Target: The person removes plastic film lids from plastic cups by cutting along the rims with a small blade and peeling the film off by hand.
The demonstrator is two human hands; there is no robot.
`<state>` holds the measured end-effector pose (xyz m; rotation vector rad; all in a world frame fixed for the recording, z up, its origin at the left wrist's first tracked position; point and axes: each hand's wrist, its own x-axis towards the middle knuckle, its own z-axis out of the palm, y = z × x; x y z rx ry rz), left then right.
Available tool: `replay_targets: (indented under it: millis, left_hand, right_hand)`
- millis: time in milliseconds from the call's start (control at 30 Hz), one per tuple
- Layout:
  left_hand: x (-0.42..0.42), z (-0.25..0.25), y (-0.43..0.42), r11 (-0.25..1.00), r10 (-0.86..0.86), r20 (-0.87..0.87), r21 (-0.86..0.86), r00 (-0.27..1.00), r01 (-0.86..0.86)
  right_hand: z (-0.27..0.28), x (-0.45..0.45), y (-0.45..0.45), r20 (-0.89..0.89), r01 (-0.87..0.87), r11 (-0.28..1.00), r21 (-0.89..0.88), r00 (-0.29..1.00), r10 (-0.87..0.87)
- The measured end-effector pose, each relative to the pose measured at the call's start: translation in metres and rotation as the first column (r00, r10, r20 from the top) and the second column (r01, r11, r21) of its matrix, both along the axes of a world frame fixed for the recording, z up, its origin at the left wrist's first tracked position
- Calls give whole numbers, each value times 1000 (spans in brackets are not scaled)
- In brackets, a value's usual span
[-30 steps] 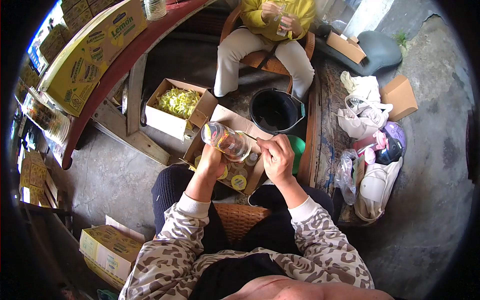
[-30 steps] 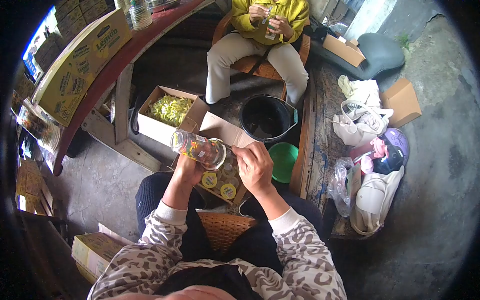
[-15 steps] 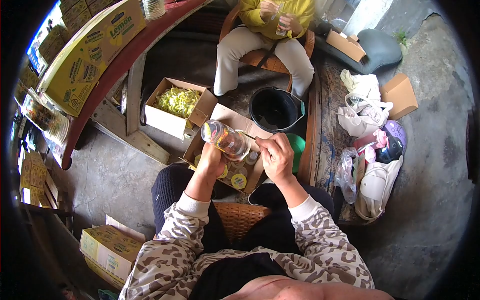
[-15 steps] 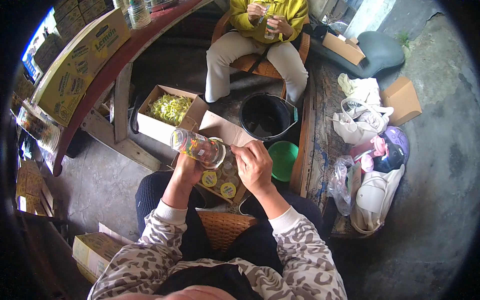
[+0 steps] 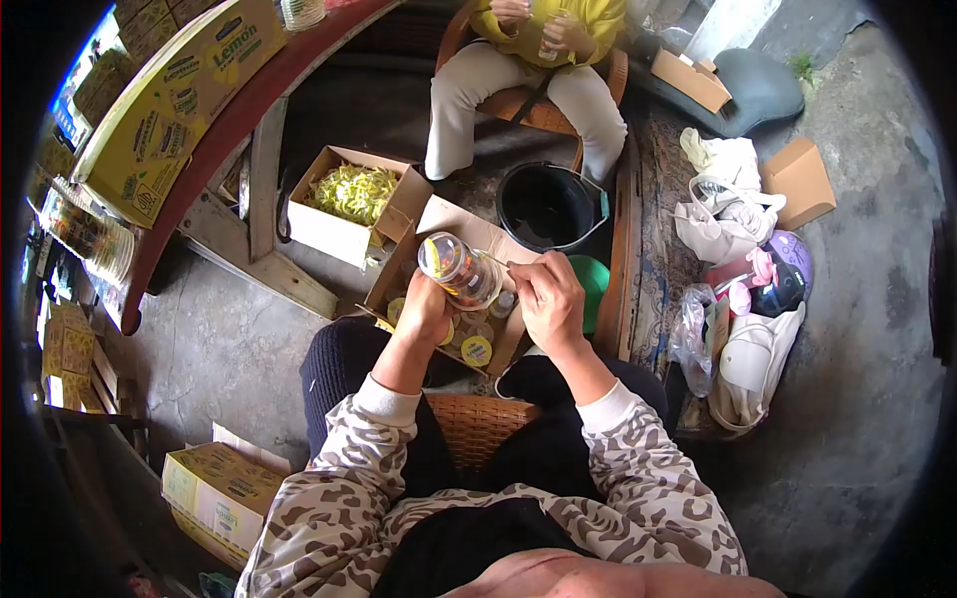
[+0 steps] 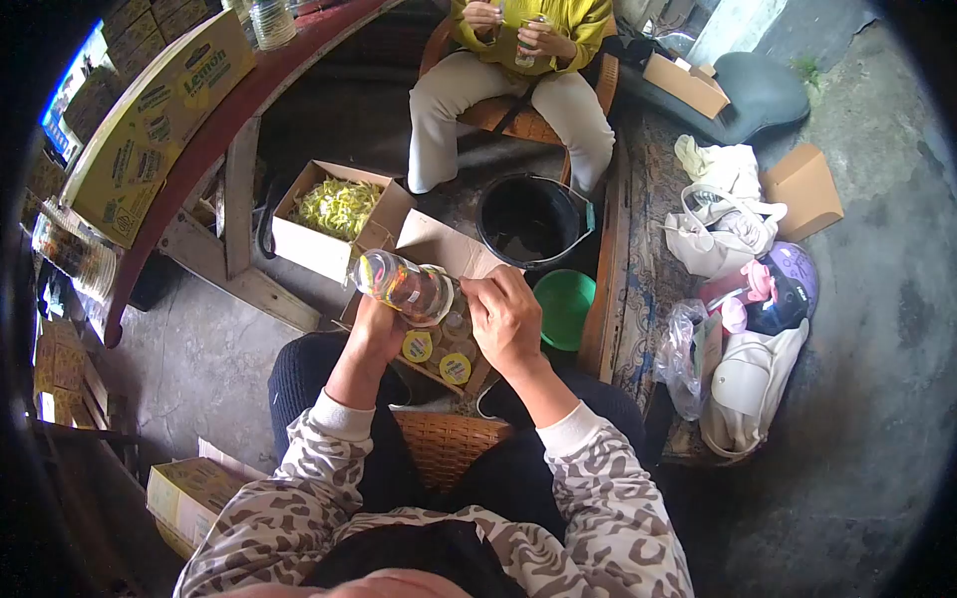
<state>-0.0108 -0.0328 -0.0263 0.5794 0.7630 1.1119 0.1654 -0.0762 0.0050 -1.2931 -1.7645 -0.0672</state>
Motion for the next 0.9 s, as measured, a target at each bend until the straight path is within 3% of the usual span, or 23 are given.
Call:
replay_targets:
  millis: [133, 900]
  left_hand:
    - [2, 0, -2, 998, 5, -84, 58, 996, 0]
    - [8, 6, -6, 992, -13, -140, 121, 990, 30]
  right_hand:
    - [-1, -1, 0, -35, 5, 1000, -10, 999, -5]
    - [-10, -1, 3, -100, -4, 1000, -28, 995, 2]
